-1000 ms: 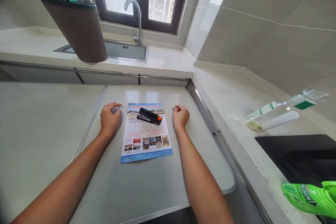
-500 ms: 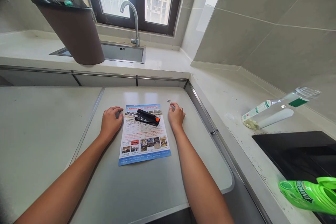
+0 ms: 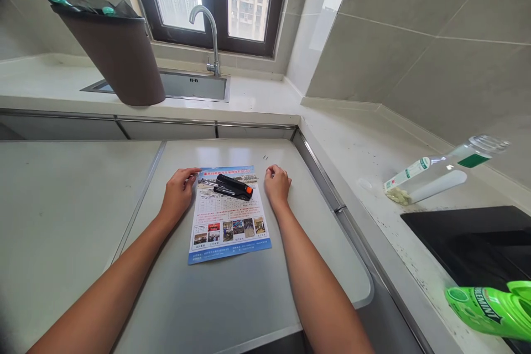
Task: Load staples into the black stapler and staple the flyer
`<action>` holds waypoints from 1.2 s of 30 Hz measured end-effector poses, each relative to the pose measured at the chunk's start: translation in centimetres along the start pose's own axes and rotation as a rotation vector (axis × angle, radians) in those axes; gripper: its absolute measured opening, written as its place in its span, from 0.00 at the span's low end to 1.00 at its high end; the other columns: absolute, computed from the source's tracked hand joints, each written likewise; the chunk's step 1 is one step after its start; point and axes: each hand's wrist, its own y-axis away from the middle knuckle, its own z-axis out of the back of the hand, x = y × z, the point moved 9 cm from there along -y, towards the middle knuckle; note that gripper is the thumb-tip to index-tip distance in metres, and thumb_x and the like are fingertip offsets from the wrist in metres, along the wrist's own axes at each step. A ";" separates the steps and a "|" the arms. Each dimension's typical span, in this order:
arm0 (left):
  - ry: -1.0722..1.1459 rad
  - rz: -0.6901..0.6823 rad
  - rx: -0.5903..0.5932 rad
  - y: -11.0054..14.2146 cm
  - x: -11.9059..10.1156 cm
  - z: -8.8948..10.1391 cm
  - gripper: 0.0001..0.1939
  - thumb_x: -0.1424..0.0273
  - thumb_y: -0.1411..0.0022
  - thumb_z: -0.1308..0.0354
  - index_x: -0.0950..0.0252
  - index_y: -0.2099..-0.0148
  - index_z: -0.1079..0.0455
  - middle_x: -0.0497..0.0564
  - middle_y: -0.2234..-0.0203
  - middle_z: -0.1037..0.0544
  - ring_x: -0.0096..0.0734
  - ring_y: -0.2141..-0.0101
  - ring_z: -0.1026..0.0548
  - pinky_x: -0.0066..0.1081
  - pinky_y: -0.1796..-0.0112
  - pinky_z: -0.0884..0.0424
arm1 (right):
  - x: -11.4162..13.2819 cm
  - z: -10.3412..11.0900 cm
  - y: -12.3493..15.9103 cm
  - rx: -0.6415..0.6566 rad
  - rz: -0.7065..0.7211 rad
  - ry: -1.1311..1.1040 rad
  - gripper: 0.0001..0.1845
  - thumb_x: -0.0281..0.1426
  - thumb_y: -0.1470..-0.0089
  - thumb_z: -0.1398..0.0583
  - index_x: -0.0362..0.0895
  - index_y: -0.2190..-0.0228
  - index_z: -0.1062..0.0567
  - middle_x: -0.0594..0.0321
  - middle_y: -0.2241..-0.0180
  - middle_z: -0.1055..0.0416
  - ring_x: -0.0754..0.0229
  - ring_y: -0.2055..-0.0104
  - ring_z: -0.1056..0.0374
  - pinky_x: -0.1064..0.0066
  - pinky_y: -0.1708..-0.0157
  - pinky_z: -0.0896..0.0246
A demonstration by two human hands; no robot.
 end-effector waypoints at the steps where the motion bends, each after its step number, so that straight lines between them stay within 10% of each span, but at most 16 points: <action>1: 0.022 -0.024 0.019 0.0 -0.3 -0.2 0.16 0.72 0.30 0.51 0.61 0.51 0.22 0.56 0.56 0.23 0.42 0.55 0.24 0.38 0.53 0.28 | 0.0 0.0 0.0 0.002 0.001 0.002 0.13 0.34 0.39 0.46 0.47 0.65 0.22 0.57 0.61 0.20 0.52 0.58 0.31 0.63 0.55 0.45; 11: 0.140 -0.057 0.082 -0.1 -1.0 -0.6 0.10 0.68 0.32 0.45 0.62 0.53 0.24 0.54 0.59 0.22 0.38 0.61 0.23 0.37 0.55 0.26 | 0.6 0.2 0.1 -0.016 0.044 -0.066 0.11 0.33 0.40 0.45 0.46 0.68 0.23 0.59 0.65 0.22 0.53 0.62 0.32 0.63 0.56 0.42; 15: 0.232 0.033 0.078 0.1 -0.2 -0.6 0.06 0.66 0.36 0.40 0.61 0.57 0.25 0.50 0.61 0.18 0.37 0.60 0.20 0.36 0.53 0.24 | 3.8 1.1 1.4 -0.039 0.288 -0.308 0.12 0.38 0.36 0.43 0.46 0.67 0.24 0.60 0.67 0.24 0.55 0.63 0.33 0.64 0.58 0.38; 22: 0.081 -0.032 0.104 0.2 -0.6 -0.8 0.03 0.68 0.37 0.36 0.56 0.60 0.23 0.45 0.59 0.15 0.40 0.56 0.22 0.37 0.55 0.29 | 9.8 -2.0 6.1 0.375 0.710 -0.396 0.19 0.40 0.40 0.33 0.49 0.48 0.24 0.57 0.53 0.22 0.51 0.51 0.28 0.59 0.49 0.34; 36: 0.066 -0.089 0.290 0.4 -1.6 -2.3 0.09 0.69 0.39 0.38 0.58 0.66 0.37 0.47 0.59 0.15 0.40 0.62 0.29 0.38 0.58 0.33 | 9.7 -2.9 6.6 0.425 0.792 -0.375 0.20 0.33 0.40 0.34 0.46 0.47 0.24 0.54 0.53 0.21 0.49 0.52 0.27 0.54 0.49 0.31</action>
